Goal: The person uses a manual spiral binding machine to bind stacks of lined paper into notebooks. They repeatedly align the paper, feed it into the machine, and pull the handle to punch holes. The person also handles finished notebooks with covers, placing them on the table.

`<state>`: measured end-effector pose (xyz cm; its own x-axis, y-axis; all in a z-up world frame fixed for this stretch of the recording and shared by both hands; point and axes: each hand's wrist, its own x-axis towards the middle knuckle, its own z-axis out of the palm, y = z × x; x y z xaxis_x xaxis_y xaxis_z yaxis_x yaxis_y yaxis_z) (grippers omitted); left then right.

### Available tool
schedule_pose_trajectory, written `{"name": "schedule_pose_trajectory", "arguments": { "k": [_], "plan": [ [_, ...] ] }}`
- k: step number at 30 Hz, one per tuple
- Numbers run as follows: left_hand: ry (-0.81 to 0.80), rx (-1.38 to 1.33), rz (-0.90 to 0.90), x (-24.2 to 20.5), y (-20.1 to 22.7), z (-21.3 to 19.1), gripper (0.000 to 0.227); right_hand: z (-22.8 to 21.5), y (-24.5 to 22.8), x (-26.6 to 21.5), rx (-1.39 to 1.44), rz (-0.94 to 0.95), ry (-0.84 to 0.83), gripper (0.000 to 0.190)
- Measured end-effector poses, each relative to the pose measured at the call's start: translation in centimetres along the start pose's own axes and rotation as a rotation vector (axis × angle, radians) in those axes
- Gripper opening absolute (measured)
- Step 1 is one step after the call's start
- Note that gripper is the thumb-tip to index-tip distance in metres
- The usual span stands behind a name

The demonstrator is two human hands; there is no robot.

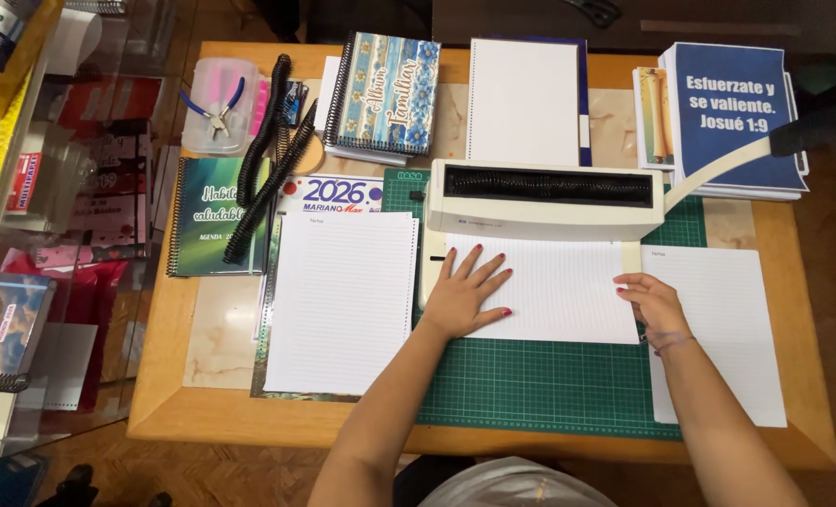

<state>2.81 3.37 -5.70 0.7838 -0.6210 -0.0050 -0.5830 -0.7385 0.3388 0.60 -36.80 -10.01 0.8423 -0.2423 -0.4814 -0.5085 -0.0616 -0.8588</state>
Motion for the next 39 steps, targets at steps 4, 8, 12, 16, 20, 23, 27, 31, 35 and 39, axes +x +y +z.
{"name": "schedule_pose_trajectory", "arguments": {
  "k": [4,8,12,16,20,23,27,31,35,39],
  "plan": [
    [0.011,-0.015,0.005,0.0,0.0,-0.2,0.072,0.0,-0.2,-0.2,-0.012,-0.002,-0.001,0.034],
    [0.02,-0.022,-0.006,-0.1,-0.1,-0.1,0.071,0.3,-0.8,-0.6,-0.008,0.002,-0.003,0.034],
    [0.027,-0.032,-0.003,0.2,-0.5,0.2,0.072,0.1,0.1,0.3,-0.015,-0.003,0.013,0.037],
    [0.009,-0.052,-0.005,0.0,-0.2,-0.4,0.071,0.0,0.0,0.0,-0.004,-0.005,0.002,0.036],
    [0.023,-0.057,-0.002,0.0,-0.3,-0.2,0.071,-0.3,0.5,0.4,-0.002,-0.005,0.003,0.035],
    [0.032,-0.06,-0.003,0.0,-0.3,0.0,0.07,-0.4,0.8,0.6,-0.001,-0.007,0.005,0.035],
    [0.027,-0.063,-0.01,0.0,-0.2,-0.2,0.07,-0.2,0.4,0.3,0.008,-0.023,0.003,0.036],
    [0.026,-0.056,-0.018,0.0,-0.2,-0.2,0.069,-0.1,0.0,0.0,0.025,-0.03,-0.006,0.036],
    [0.032,-0.056,-0.015,0.1,-0.2,0.0,0.069,-0.2,0.5,0.2,0.02,-0.037,-0.002,0.034],
    [0.052,-0.052,-0.01,0.0,-0.2,0.1,0.068,-0.1,0.4,0.1,0.026,-0.045,-0.005,0.033]
  ]
}}
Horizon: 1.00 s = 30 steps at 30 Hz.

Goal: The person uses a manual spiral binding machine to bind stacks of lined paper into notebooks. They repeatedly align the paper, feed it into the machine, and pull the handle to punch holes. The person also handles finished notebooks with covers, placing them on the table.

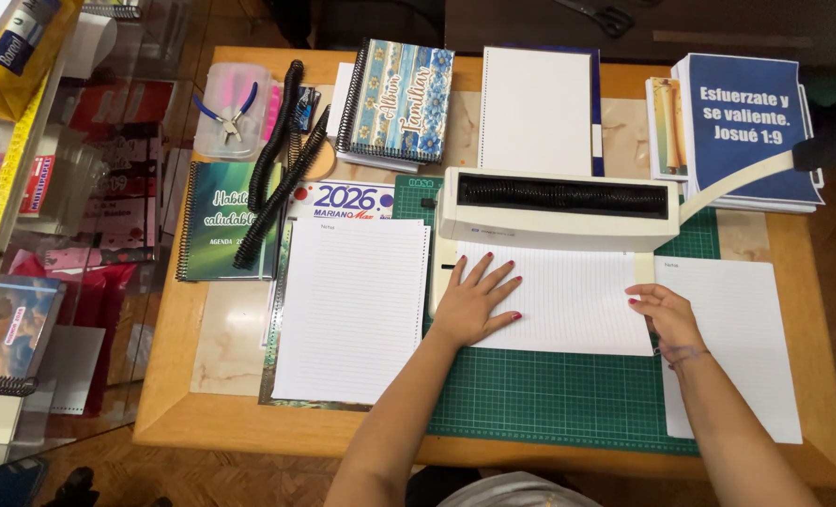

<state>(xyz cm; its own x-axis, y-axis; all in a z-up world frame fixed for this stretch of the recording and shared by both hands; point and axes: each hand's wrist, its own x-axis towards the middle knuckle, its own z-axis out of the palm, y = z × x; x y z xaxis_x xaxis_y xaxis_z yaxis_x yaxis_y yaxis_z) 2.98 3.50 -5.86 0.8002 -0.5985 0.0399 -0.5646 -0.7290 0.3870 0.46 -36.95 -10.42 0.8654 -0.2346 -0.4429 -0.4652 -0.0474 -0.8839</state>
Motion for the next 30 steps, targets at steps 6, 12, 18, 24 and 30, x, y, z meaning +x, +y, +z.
{"name": "schedule_pose_trajectory", "arguments": {
  "k": [6,12,18,24,30],
  "plan": [
    [-0.01,-0.002,-0.005,0.0,0.0,0.1,0.068,0.1,-0.7,-0.4,-0.019,-0.016,0.01,0.031],
    [-0.003,-0.009,-0.005,0.0,0.0,0.0,0.065,0.2,-0.4,-0.4,-0.002,-0.025,0.019,0.03],
    [-0.006,-0.011,-0.004,0.0,-0.1,-0.1,0.065,0.5,-0.4,-0.6,0.016,-0.026,0.012,0.031],
    [-0.002,-0.017,-0.002,0.0,-0.1,-0.1,0.064,0.8,-0.7,-0.8,-0.002,-0.024,0.022,0.03],
    [0.004,-0.015,-0.001,0.0,-0.2,0.1,0.063,0.9,-1.0,-1.0,0.003,-0.023,0.026,0.029]
  ]
}}
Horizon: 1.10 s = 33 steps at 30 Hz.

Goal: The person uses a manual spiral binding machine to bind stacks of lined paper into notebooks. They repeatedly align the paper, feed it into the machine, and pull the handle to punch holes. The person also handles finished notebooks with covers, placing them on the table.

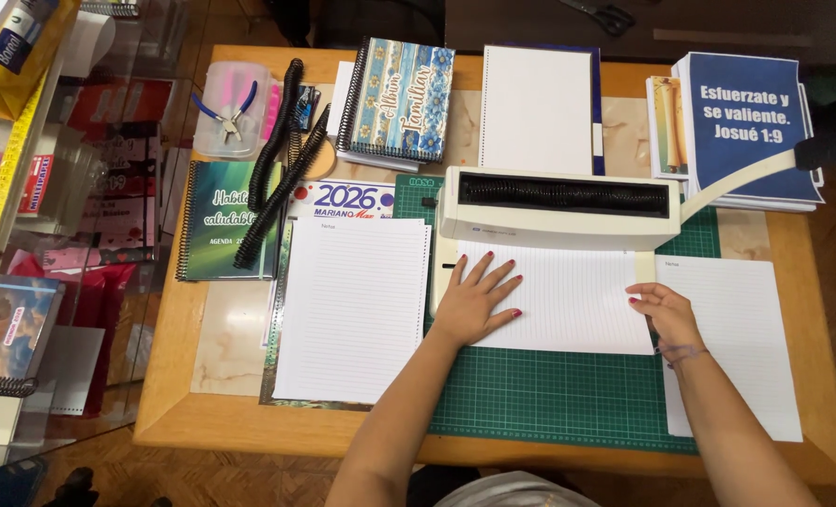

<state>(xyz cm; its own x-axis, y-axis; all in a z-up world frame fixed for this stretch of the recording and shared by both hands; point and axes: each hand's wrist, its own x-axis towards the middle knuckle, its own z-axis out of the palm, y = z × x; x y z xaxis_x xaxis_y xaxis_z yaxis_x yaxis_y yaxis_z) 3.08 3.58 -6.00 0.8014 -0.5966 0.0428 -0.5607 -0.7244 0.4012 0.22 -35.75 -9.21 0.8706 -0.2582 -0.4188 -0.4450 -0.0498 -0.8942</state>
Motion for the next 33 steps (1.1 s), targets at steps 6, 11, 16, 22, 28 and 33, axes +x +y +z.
{"name": "schedule_pose_trajectory", "arguments": {
  "k": [6,11,16,22,28,33],
  "plan": [
    [-0.019,0.007,-0.012,0.1,0.2,-0.3,0.063,0.2,-0.7,-0.3,-0.006,0.027,0.004,0.033],
    [-0.013,0.02,-0.034,0.2,0.2,-0.1,0.063,0.7,-2.0,-0.2,-0.055,0.068,0.021,0.034],
    [-0.018,0.028,-0.039,0.2,0.4,-0.2,0.063,-0.2,-0.4,2.7,-0.101,0.111,0.052,0.032],
    [-0.062,0.021,-0.081,0.4,0.3,0.3,0.063,1.6,-10.4,0.8,-1.208,-0.134,0.092,0.028],
    [0.183,0.043,0.015,0.6,-0.1,1.8,0.062,2.2,-30.7,-2.3,-2.44,-0.744,0.343,0.054],
    [0.162,0.019,0.009,0.5,-0.1,1.5,0.062,0.5,-36.1,-3.0,-2.316,0.158,-0.357,0.055]
  ]
}}
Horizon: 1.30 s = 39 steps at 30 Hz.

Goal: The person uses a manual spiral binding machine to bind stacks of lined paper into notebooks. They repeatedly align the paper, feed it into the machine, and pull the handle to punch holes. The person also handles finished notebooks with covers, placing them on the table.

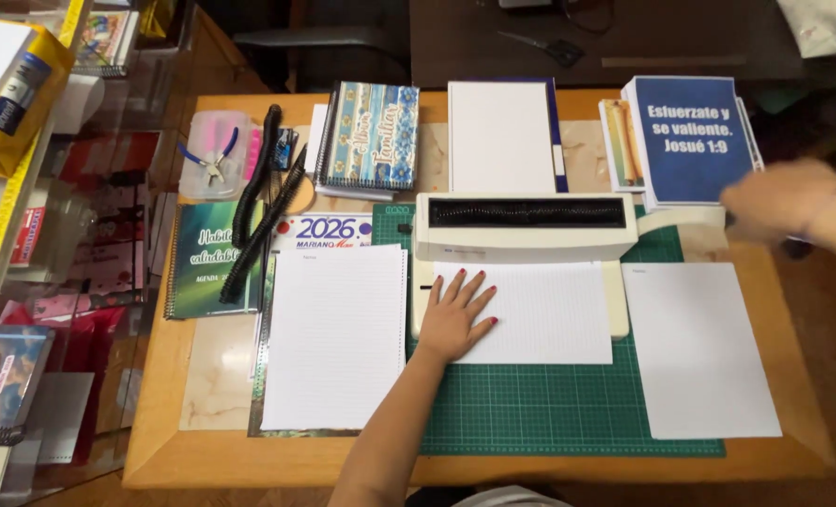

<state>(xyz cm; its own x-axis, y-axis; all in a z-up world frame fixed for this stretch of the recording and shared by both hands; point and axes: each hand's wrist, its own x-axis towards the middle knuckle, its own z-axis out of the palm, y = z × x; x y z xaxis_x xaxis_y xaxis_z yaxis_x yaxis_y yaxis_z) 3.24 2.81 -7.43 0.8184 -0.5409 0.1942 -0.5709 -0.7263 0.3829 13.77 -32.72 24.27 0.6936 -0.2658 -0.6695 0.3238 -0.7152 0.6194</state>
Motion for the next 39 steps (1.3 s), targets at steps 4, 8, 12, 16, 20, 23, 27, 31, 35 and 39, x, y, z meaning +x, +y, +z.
{"name": "schedule_pose_trajectory", "arguments": {
  "k": [4,8,12,16,20,23,27,31,35,39],
  "plan": [
    [-0.08,-0.01,-0.034,0.2,0.1,-0.6,0.063,5.2,-0.3,-0.2,1.334,-0.012,-0.294,0.043],
    [-0.037,-0.028,-0.016,0.0,0.3,-0.5,0.062,10.1,-4.5,-3.2,1.204,0.123,0.043,0.059],
    [0.037,-0.024,0.013,-0.1,0.3,-0.3,0.06,16.6,-10.1,-4.4,1.122,0.155,0.192,0.067],
    [0.031,-0.021,0.011,-0.1,0.0,-0.2,0.06,19.5,-15.7,-5.0,1.407,0.196,0.235,0.072],
    [0.05,0.005,0.031,-0.4,-0.1,0.2,0.058,25.5,-21.3,-1.0,1.365,0.208,0.502,0.072],
    [0.062,0.003,0.027,-0.3,-0.2,0.3,0.058,24.9,-22.4,-1.1,1.407,0.188,0.51,0.073],
    [0.016,0.025,0.038,-0.2,-0.4,0.1,0.06,23.3,-14.6,-0.4,1.159,0.131,0.344,0.091],
    [-0.061,0.042,0.024,-0.2,-0.1,-0.5,0.065,6.6,-3.6,-4.2,1.056,0.061,-0.012,0.078],
    [-0.165,0.041,0.007,0.3,0.0,-1.5,0.072,-2.3,1.9,0.0,0.946,0.009,-0.275,0.08],
    [-0.25,0.042,0.012,0.5,0.1,-2.2,0.088,-2.6,6.4,12.8,1.035,-0.078,-0.514,0.063]
  ]
}}
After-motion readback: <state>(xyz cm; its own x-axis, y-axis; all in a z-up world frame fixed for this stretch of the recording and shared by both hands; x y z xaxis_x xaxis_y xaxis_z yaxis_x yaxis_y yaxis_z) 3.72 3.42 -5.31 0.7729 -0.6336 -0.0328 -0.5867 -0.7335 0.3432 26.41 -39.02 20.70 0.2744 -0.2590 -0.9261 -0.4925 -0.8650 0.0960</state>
